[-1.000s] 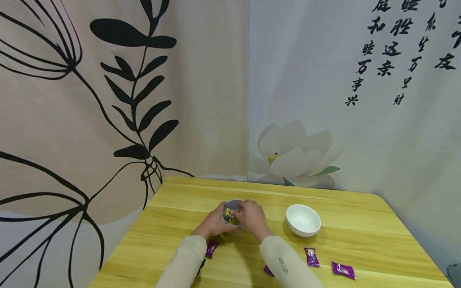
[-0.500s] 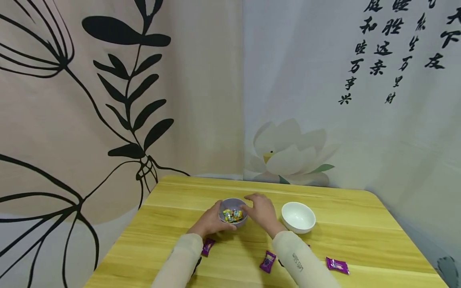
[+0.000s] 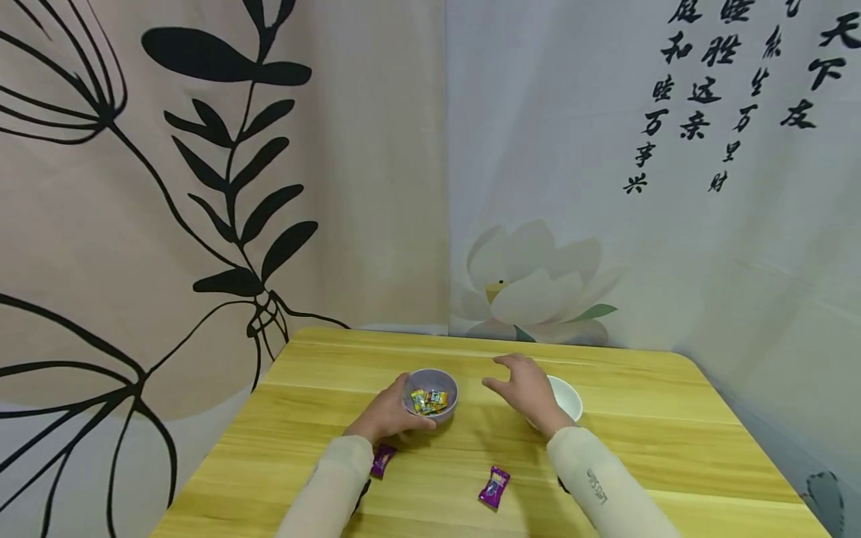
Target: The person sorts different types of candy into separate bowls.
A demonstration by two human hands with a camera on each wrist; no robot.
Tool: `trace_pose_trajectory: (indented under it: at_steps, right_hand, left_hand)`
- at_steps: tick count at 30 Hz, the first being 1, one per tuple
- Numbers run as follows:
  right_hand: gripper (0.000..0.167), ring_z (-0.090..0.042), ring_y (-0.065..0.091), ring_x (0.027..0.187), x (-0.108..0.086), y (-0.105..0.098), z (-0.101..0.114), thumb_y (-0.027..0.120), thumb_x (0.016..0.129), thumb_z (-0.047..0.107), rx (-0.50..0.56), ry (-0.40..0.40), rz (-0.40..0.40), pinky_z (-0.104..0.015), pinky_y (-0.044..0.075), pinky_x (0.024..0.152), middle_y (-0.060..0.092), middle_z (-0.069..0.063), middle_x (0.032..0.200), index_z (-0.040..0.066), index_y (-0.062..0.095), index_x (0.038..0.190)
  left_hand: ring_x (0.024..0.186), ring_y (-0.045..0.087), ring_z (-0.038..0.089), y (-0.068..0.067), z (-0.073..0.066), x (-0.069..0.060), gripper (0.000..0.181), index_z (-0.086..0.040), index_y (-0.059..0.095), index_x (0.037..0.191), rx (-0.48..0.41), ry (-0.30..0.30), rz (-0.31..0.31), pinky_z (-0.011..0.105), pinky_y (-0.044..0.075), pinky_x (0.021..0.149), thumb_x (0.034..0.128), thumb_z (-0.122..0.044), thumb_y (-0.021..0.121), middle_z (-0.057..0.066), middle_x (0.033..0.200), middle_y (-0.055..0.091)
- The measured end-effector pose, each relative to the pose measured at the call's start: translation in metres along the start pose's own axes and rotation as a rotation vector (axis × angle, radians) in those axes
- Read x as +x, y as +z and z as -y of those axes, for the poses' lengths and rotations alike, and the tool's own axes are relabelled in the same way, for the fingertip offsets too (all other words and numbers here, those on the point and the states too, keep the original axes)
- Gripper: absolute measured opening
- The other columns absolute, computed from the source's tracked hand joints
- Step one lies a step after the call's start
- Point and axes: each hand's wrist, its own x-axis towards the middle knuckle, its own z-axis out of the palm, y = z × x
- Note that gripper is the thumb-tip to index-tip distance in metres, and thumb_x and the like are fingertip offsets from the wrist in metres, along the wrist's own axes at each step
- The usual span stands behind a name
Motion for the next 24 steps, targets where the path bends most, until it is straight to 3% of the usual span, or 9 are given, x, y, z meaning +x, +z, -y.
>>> trace_pose_trajectory:
  at_steps: [8,14,20,24]
  right_hand:
    - [0.075,-0.047,0.037,0.135,-0.011,-0.02,-0.051,0.071,0.088,0.051,0.104,0.086,0.064,-0.063,0.031,0.107,0.045,-0.025,0.145,0.002,0.052,0.142]
    - [0.092,-0.051,0.031,0.137,-0.026,-0.028,-0.087,0.075,0.083,0.054,0.111,0.128,0.092,-0.066,0.027,0.107,0.036,-0.03,0.149,-0.003,0.041,0.148]
    - [0.125,-0.057,0.019,0.139,-0.037,-0.03,-0.105,0.081,0.076,0.054,0.173,0.228,0.188,-0.068,0.022,0.108,0.015,-0.039,0.153,-0.012,0.008,0.153]
    - [0.132,-0.058,0.027,0.134,-0.043,-0.025,-0.111,0.083,0.074,0.052,0.206,0.26,0.246,-0.068,0.026,0.107,0.014,-0.042,0.151,-0.014,0.0,0.151]
  left_hand:
    - [0.123,0.052,0.036,-0.002,0.0,0.001,0.11,-0.004,0.033,0.149,0.011,0.018,-0.003,0.056,0.041,0.102,0.0656,-0.046,0.092,0.016,0.137,0.053]
    - [0.125,0.051,0.037,0.0,-0.002,0.0,0.11,-0.004,0.032,0.15,-0.006,0.003,-0.002,0.056,0.04,0.104,0.0663,-0.043,0.092,0.017,0.139,0.052]
    - [0.124,0.052,0.036,0.001,-0.002,0.0,0.109,-0.005,0.034,0.149,-0.002,0.005,-0.003,0.056,0.04,0.103,0.0655,-0.044,0.093,0.016,0.137,0.053]
    - [0.125,0.051,0.038,0.001,-0.001,0.001,0.111,-0.004,0.032,0.15,0.005,0.009,0.001,0.057,0.04,0.103,0.066,-0.044,0.092,0.017,0.138,0.053]
